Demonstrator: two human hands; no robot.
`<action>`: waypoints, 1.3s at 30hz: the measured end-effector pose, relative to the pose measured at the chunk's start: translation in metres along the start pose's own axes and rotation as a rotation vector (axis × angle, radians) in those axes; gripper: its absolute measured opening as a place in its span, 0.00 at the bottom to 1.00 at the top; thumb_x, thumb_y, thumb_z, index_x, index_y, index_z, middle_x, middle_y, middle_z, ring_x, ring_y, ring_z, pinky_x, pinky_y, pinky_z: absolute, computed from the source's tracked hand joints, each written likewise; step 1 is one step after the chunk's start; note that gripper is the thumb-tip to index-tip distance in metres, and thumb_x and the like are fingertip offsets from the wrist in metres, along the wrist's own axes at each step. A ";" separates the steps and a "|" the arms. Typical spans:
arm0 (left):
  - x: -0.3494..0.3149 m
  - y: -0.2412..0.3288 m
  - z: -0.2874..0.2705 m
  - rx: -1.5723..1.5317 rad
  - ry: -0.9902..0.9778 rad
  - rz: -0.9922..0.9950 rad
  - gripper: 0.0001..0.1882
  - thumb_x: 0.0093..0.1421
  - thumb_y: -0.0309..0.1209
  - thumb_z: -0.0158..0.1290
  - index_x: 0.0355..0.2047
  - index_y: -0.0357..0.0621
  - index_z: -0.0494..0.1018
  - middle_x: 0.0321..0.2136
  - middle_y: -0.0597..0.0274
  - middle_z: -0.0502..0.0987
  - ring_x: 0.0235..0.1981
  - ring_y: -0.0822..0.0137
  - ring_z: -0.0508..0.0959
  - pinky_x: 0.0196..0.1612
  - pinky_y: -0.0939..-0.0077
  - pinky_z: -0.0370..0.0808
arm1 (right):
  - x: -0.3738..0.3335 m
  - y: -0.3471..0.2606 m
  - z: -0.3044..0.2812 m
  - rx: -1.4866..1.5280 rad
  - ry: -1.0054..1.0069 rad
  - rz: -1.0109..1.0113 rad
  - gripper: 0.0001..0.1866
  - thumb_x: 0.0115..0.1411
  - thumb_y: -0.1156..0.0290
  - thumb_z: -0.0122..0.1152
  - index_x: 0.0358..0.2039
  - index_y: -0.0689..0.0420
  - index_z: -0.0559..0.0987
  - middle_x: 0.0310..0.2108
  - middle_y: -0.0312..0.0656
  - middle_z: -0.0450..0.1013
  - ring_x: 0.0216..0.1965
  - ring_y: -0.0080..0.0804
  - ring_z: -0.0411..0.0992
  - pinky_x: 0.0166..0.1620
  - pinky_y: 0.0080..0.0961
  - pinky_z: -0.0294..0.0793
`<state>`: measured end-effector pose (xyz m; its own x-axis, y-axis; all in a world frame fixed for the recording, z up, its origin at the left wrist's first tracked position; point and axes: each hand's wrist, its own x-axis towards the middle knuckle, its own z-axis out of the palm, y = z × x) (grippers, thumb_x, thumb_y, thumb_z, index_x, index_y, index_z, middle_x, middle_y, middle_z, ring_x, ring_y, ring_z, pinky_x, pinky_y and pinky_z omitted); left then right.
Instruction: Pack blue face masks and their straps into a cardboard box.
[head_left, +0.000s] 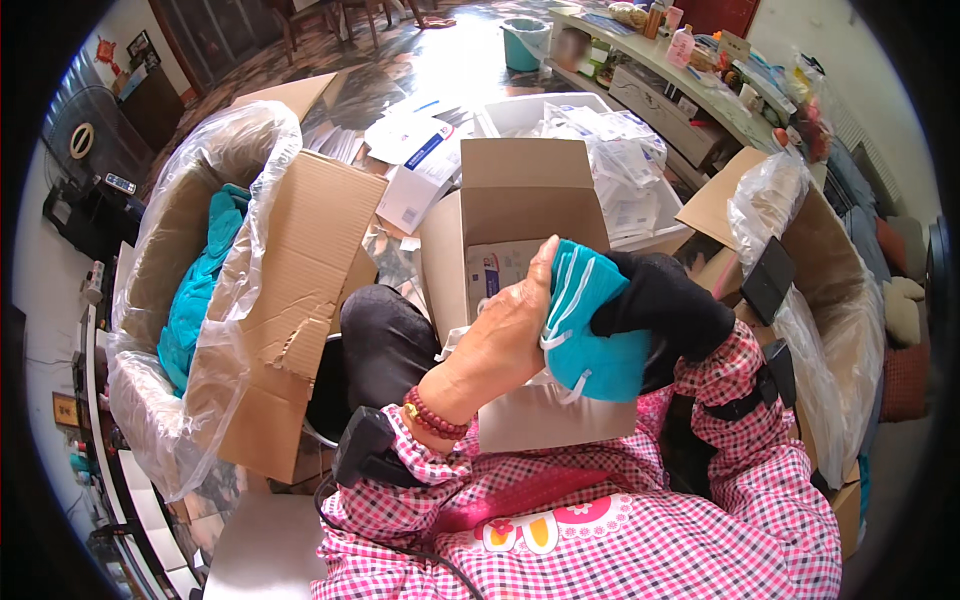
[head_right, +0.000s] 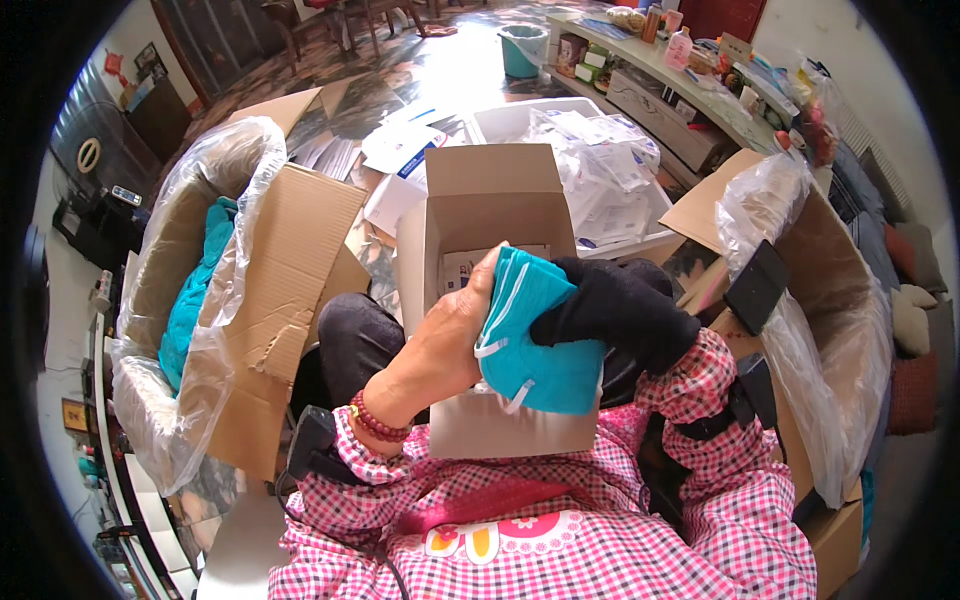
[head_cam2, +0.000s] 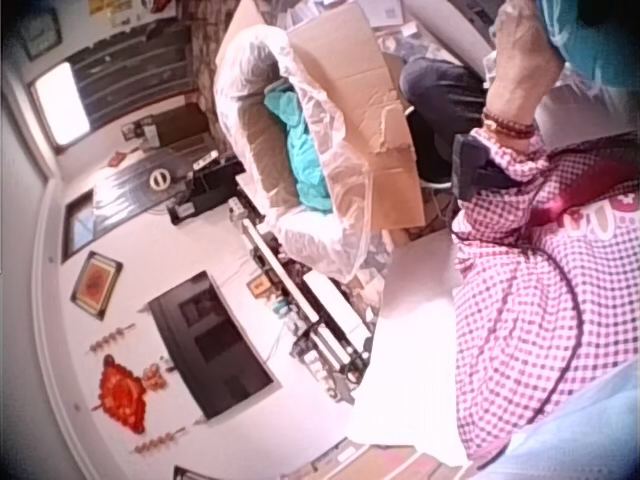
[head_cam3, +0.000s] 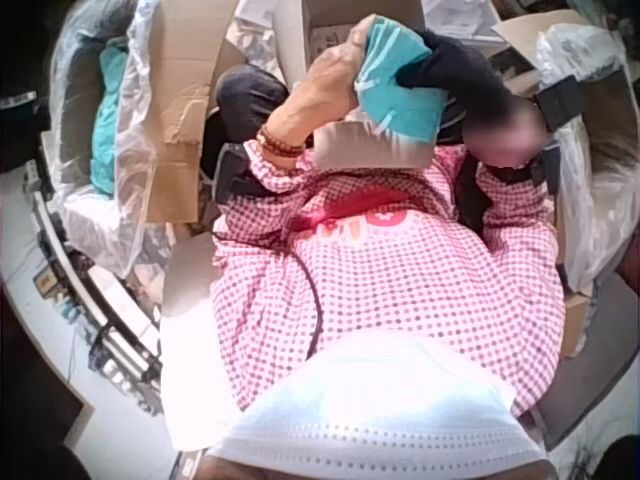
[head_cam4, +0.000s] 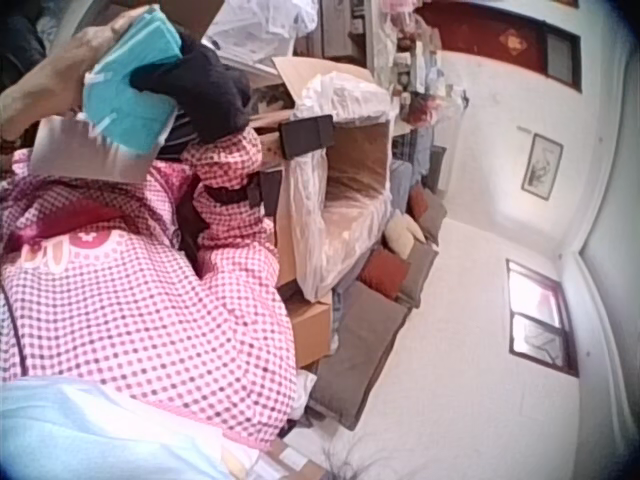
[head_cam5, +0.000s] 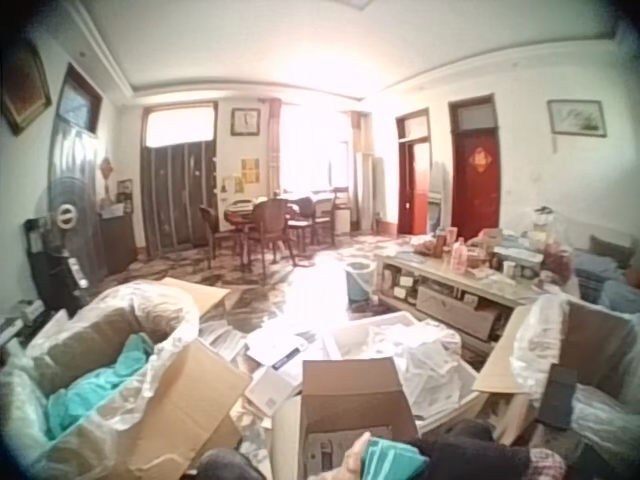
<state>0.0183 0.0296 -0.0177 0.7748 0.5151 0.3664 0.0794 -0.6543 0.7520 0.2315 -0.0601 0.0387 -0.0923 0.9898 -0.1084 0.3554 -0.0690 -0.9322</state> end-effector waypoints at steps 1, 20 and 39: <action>-0.002 -0.001 -0.003 0.026 -0.057 0.046 0.40 0.54 0.18 0.52 0.67 0.31 0.51 0.36 0.32 0.78 0.40 0.33 0.78 0.45 0.49 0.73 | -0.002 0.008 -0.005 -0.102 0.009 0.055 0.27 0.55 0.66 0.73 0.54 0.60 0.78 0.42 0.41 0.80 0.43 0.26 0.77 0.49 0.27 0.76; -0.051 -0.027 -0.101 -0.146 -0.175 -0.442 0.10 0.72 0.28 0.47 0.36 0.34 0.74 0.25 0.66 0.73 0.20 0.78 0.71 0.23 0.82 0.71 | -0.015 0.032 -0.056 0.389 0.234 0.182 0.16 0.62 0.72 0.61 0.49 0.65 0.80 0.42 0.46 0.81 0.41 0.36 0.81 0.52 0.35 0.80; 0.020 0.037 -0.065 0.496 -0.180 0.156 0.05 0.63 0.23 0.49 0.38 0.37 0.68 0.34 0.49 0.77 0.37 0.48 0.80 0.39 0.59 0.76 | 0.009 -0.027 0.062 -0.107 -0.773 -0.522 0.25 0.50 0.66 0.77 0.46 0.63 0.80 0.49 0.56 0.76 0.47 0.53 0.76 0.50 0.42 0.76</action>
<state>-0.0041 0.0515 0.0535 0.8927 0.3168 0.3205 0.2074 -0.9202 0.3320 0.1636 -0.0571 0.0420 -0.8426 0.5326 0.0791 0.1753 0.4102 -0.8950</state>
